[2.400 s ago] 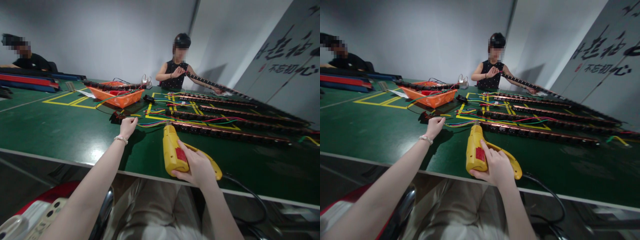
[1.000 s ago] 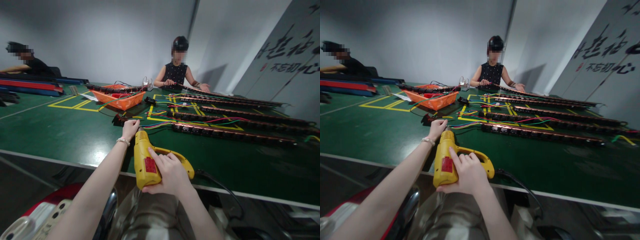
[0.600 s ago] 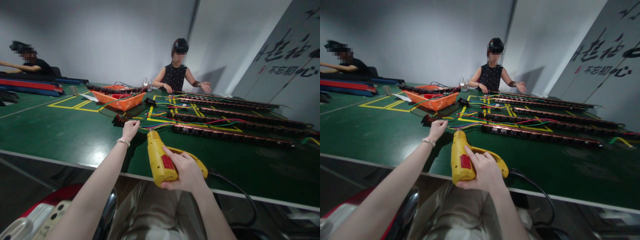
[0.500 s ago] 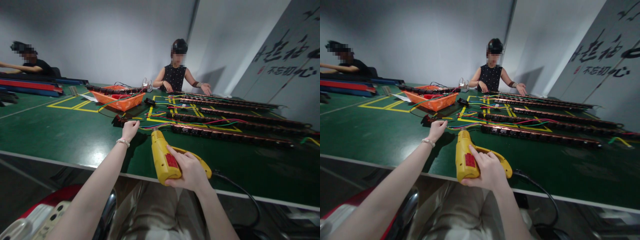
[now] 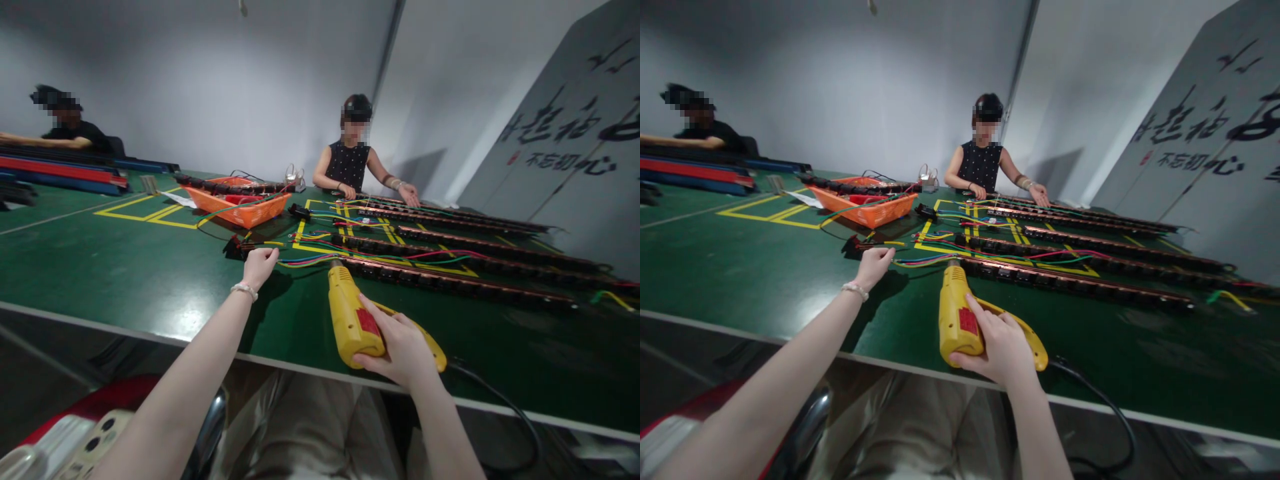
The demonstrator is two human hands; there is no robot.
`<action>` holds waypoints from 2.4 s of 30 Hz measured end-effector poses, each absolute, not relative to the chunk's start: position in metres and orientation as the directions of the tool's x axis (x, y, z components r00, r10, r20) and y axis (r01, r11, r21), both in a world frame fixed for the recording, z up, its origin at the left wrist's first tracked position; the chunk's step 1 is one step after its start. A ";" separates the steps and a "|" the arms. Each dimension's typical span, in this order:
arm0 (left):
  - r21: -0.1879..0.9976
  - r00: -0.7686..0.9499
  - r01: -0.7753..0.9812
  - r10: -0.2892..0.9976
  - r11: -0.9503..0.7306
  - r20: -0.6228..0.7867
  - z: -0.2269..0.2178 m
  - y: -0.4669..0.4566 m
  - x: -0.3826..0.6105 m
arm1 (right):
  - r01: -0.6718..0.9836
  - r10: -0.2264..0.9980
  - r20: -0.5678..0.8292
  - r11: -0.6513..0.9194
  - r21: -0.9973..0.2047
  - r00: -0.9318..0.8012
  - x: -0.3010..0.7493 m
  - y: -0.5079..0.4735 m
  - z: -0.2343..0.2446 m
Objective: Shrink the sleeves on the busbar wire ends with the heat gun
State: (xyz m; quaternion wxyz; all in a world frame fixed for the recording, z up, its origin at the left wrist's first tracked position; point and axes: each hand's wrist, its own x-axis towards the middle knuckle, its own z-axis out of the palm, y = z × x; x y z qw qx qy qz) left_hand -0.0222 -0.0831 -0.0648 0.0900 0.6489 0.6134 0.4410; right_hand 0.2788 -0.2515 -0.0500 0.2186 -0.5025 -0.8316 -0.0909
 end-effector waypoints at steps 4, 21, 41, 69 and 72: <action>0.667 -0.146 0.706 0.872 -0.238 0.466 -0.064 -0.084 -0.022 | 0.881 0.802 0.448 0.469 -0.066 -0.394 0.279 -0.254 -0.051; 0.664 -0.150 0.716 0.883 -0.214 0.446 -0.065 -0.084 -0.022 | 0.871 0.844 0.355 0.471 -0.138 -0.401 0.237 -0.261 -0.041; 0.636 -0.111 0.738 0.889 -0.226 0.445 -0.068 -0.080 -0.025 | 0.774 0.754 0.424 0.610 -0.168 -0.502 0.164 -0.271 -0.046; 0.661 -0.121 0.715 0.891 -0.228 0.438 -0.070 -0.077 -0.025 | 0.725 0.672 0.556 0.668 -0.168 -0.490 0.202 -0.259 -0.048; 0.672 -0.117 0.706 0.898 -0.225 0.423 -0.069 -0.078 -0.025 | 0.743 0.692 0.559 0.642 -0.188 -0.457 0.214 -0.259 -0.048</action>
